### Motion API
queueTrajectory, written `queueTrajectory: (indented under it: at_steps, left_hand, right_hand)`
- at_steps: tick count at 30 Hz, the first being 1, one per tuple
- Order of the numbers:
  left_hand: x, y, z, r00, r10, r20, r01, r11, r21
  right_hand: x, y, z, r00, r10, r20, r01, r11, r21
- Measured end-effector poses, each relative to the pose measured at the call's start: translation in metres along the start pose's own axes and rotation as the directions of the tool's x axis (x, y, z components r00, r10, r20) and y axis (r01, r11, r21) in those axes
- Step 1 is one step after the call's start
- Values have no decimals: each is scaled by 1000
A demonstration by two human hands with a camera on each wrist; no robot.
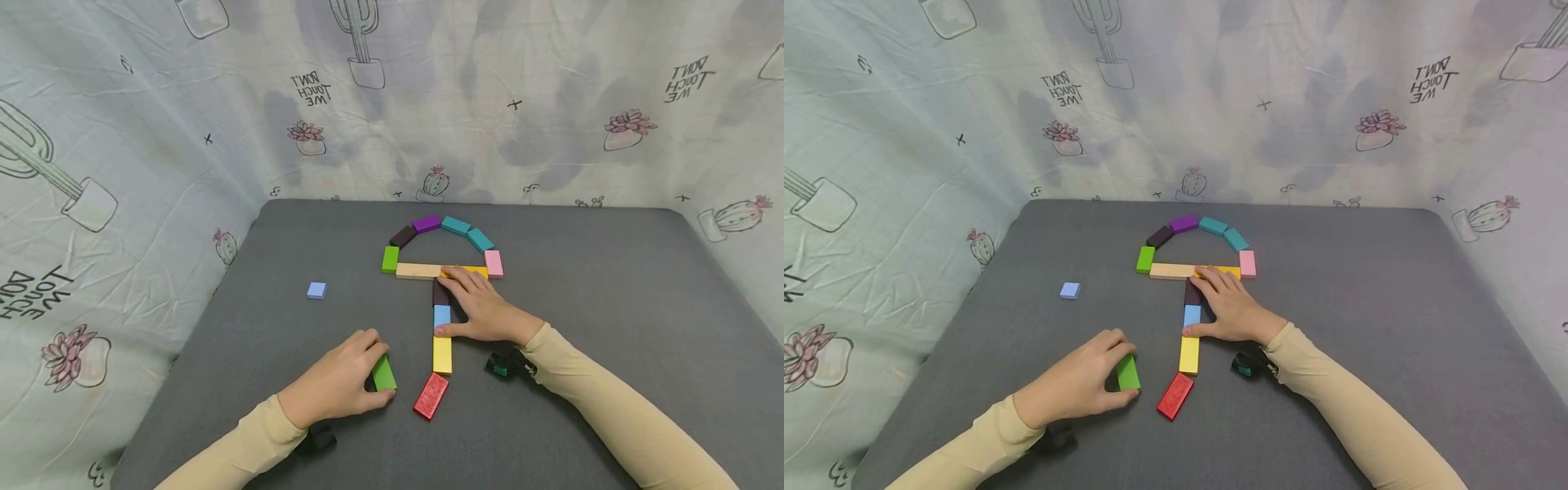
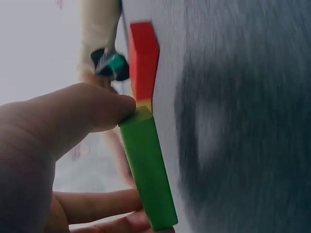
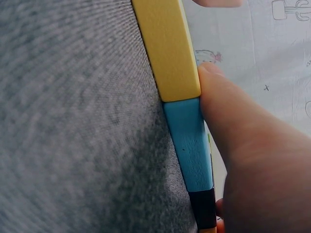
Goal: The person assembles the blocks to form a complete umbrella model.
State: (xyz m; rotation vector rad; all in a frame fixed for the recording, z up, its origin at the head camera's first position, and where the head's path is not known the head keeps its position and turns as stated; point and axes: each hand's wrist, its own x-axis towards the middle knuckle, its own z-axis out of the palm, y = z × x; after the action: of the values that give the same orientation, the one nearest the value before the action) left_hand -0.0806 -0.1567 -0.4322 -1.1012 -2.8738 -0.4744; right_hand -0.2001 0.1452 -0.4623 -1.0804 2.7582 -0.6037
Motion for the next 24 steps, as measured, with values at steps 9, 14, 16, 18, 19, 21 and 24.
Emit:
queueTrajectory:
  at_steps: [9, 14, 16, 18, 19, 21, 24]
  left_hand:
    - [6, 13, 15, 998, 41, 54, -43, 998, 40]
    - [7, 15, 18, 997, 64, 46, -66, 996, 53]
    - [7, 17, 19, 996, 61, 60, -64, 997, 46]
    - [8, 18, 19, 996, 55, 77, -58, 998, 39]
    - [8, 19, 20, 995, 52, 83, -55, 998, 36]
    - [8, 20, 20, 995, 51, 86, -54, 998, 38]
    - [9, 21, 21, 996, 59, 67, -63, 996, 57]
  right_hand:
    - [0, 0, -1, 1000, -4, -2, 4, 1000, 2]
    - [0, 0, -1, 1000, -3, -1, 3, 1000, -1]
    - [0, 0, -1, 1000, -1, 1, 1, 1000, -4]
    - [0, -1, -1, 1000, 1, 0, -1, 1000, -6]
    - [0, 0, -1, 1000, 1, -2, -1, 1000, -7]
    - [0, 0, -1, 1000, 1, -5, -1, 1000, -10]
    - [0, 1, 0, 1000, 7, 0, -7, 1000, -6]
